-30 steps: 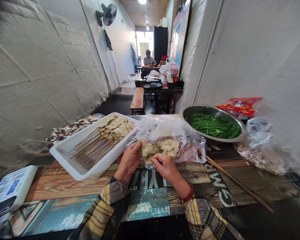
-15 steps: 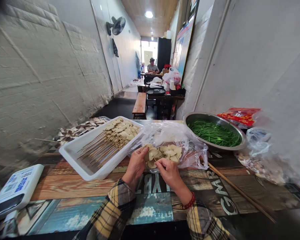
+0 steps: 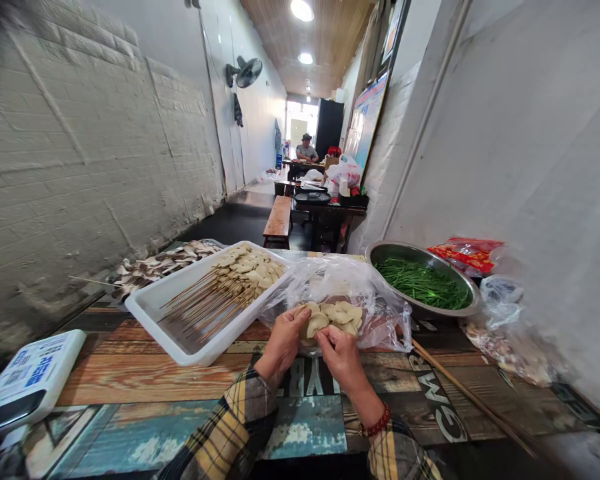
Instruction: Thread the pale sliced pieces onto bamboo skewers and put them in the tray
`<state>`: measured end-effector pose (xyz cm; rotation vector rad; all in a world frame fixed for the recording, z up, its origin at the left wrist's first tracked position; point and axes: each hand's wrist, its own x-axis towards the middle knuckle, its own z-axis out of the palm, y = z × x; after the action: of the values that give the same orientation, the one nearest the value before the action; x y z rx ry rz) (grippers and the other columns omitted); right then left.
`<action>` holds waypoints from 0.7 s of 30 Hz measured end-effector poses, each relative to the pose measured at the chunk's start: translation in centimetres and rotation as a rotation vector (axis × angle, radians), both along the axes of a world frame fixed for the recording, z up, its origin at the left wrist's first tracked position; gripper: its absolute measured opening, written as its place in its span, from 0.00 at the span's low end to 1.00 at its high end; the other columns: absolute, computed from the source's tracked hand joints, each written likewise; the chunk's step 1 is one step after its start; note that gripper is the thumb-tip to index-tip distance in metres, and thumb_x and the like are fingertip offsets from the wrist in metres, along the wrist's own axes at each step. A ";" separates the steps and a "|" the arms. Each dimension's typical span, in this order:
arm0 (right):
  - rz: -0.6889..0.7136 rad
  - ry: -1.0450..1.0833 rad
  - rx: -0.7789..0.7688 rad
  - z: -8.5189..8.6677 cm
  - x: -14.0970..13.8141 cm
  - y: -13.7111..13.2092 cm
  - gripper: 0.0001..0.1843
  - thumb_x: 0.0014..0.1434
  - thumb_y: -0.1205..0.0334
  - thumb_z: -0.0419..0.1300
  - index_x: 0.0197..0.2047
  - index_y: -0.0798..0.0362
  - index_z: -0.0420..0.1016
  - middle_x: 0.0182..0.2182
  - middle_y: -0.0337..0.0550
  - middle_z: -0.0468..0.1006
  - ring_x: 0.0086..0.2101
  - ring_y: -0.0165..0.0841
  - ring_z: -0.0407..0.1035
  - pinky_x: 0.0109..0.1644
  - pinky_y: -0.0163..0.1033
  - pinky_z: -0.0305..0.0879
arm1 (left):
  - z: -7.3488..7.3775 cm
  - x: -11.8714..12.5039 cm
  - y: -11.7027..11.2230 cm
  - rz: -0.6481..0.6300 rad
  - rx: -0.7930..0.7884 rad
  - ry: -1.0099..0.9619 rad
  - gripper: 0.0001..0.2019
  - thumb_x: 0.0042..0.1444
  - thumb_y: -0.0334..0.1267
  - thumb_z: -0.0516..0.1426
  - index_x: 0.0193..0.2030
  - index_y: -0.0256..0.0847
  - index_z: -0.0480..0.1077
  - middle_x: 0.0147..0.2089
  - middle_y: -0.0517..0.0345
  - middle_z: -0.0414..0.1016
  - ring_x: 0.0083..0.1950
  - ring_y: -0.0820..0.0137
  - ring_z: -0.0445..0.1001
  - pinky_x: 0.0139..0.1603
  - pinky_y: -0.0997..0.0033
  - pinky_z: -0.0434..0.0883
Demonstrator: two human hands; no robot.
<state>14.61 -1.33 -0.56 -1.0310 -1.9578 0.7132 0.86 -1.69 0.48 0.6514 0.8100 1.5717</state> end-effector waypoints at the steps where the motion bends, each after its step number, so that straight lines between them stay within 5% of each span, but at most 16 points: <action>1: 0.002 0.009 -0.015 0.0 0.1 0.0 0.21 0.63 0.49 0.52 0.26 0.53 0.71 0.16 0.35 0.67 0.19 0.30 0.62 0.25 0.34 0.55 | 0.0 0.1 0.0 -0.008 -0.001 0.002 0.19 0.39 0.49 0.68 0.30 0.33 0.76 0.26 0.54 0.76 0.24 0.73 0.69 0.26 0.75 0.65; 5: -0.024 0.091 -0.115 -0.6 1.3 -0.1 0.23 0.62 0.44 0.53 0.26 0.53 0.71 0.14 0.33 0.64 0.18 0.29 0.59 0.24 0.34 0.54 | 0.5 -0.2 0.0 -0.018 0.006 0.042 0.21 0.41 0.49 0.68 0.37 0.34 0.77 0.31 0.53 0.78 0.27 0.71 0.73 0.29 0.74 0.67; 9: -0.121 0.280 -0.240 -1.6 3.8 -1.0 0.23 0.60 0.42 0.55 0.32 0.56 0.73 0.14 0.30 0.60 0.17 0.27 0.54 0.22 0.33 0.50 | 0.9 -1.4 0.2 0.114 0.013 0.118 0.22 0.44 0.51 0.65 0.40 0.36 0.75 0.33 0.52 0.79 0.29 0.70 0.74 0.32 0.71 0.69; 17: -0.186 0.371 -0.333 -3.2 5.7 -4.1 0.21 0.59 0.44 0.57 0.31 0.56 0.72 0.14 0.30 0.60 0.17 0.26 0.53 0.22 0.33 0.49 | 0.5 -2.8 0.7 0.253 0.089 0.701 0.08 0.47 0.40 0.62 0.23 0.38 0.73 0.23 0.59 0.71 0.26 0.71 0.65 0.29 0.74 0.58; 21: -0.182 0.336 -0.284 -3.1 5.4 -4.4 0.20 0.60 0.46 0.56 0.29 0.55 0.73 0.14 0.32 0.63 0.17 0.27 0.56 0.24 0.33 0.52 | 0.7 -2.9 -0.1 0.312 0.132 1.065 0.06 0.49 0.36 0.60 0.24 0.40 0.72 0.26 0.57 0.70 0.29 0.69 0.65 0.32 0.72 0.56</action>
<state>20.01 -5.74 -3.64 -1.1557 -1.4834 1.0094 -1.99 -1.82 1.17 1.5697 1.6468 1.5037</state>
